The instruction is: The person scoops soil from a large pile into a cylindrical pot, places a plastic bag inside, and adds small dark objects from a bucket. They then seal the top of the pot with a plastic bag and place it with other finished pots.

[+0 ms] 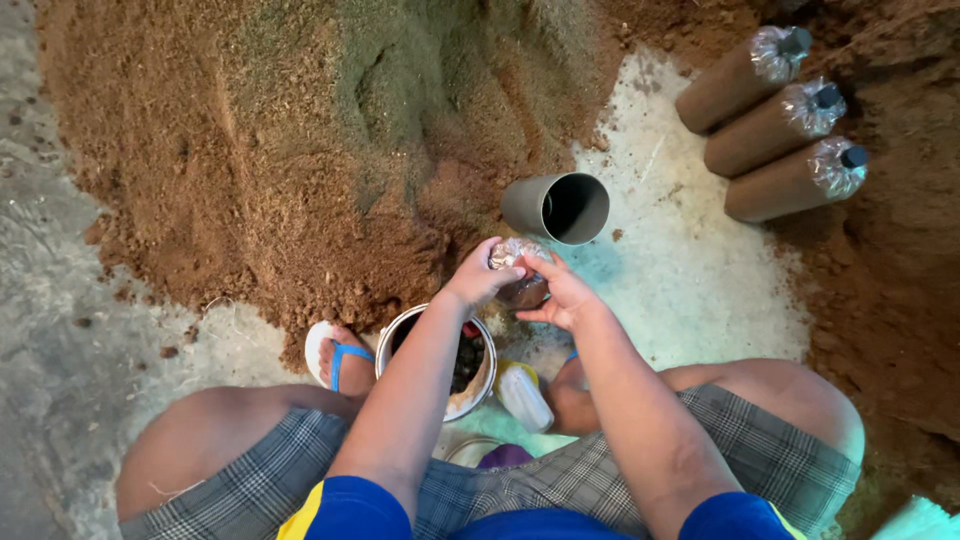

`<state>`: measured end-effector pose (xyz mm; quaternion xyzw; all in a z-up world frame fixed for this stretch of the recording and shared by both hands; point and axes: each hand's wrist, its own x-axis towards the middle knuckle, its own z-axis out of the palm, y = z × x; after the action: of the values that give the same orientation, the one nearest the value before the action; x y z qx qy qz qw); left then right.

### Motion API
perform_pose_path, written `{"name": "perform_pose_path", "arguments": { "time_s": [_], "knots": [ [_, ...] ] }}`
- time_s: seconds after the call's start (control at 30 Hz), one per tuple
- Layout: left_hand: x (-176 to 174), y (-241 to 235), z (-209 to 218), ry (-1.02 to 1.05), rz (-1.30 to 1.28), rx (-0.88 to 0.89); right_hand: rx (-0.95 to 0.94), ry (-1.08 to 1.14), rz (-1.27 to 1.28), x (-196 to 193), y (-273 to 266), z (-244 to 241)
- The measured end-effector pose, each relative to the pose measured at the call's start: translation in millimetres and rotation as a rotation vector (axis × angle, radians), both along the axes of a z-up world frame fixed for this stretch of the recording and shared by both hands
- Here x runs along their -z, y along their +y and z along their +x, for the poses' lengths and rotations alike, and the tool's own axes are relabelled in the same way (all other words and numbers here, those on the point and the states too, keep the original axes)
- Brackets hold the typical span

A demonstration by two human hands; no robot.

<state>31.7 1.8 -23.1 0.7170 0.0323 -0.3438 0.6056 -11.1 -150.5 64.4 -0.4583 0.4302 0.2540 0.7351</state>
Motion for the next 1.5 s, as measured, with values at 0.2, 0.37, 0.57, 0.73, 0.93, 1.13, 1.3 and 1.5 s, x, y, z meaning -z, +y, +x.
{"name": "perform_pose_path", "arguments": {
  "time_s": [0.2,0.37,0.57,0.73,0.93,1.13,1.3,1.5],
  "knots": [
    [28,-2,12,-0.030,0.098,0.056,0.042,0.039,-0.008,14,-3,6],
    [5,-6,-1,-0.004,-0.009,-0.043,0.023,0.021,-0.025,22,-3,7],
    [-40,-5,-18,0.196,-0.229,-0.343,0.038,0.050,0.003,26,-4,0],
    [-20,-7,-7,0.079,0.039,-0.072,0.039,0.062,-0.014,34,-4,-1],
    [-16,-5,1,0.085,0.216,-0.020,0.062,0.034,-0.010,30,-1,5],
    [-98,-17,-17,0.296,-0.253,-0.286,0.160,-0.063,0.025,5,9,-4],
    [-135,-1,-32,0.275,-0.128,-0.179,0.091,-0.030,0.103,-38,13,-22],
    [-225,5,-31,0.108,0.079,0.163,0.110,-0.046,-0.035,-68,0,-34]
  ]
}}
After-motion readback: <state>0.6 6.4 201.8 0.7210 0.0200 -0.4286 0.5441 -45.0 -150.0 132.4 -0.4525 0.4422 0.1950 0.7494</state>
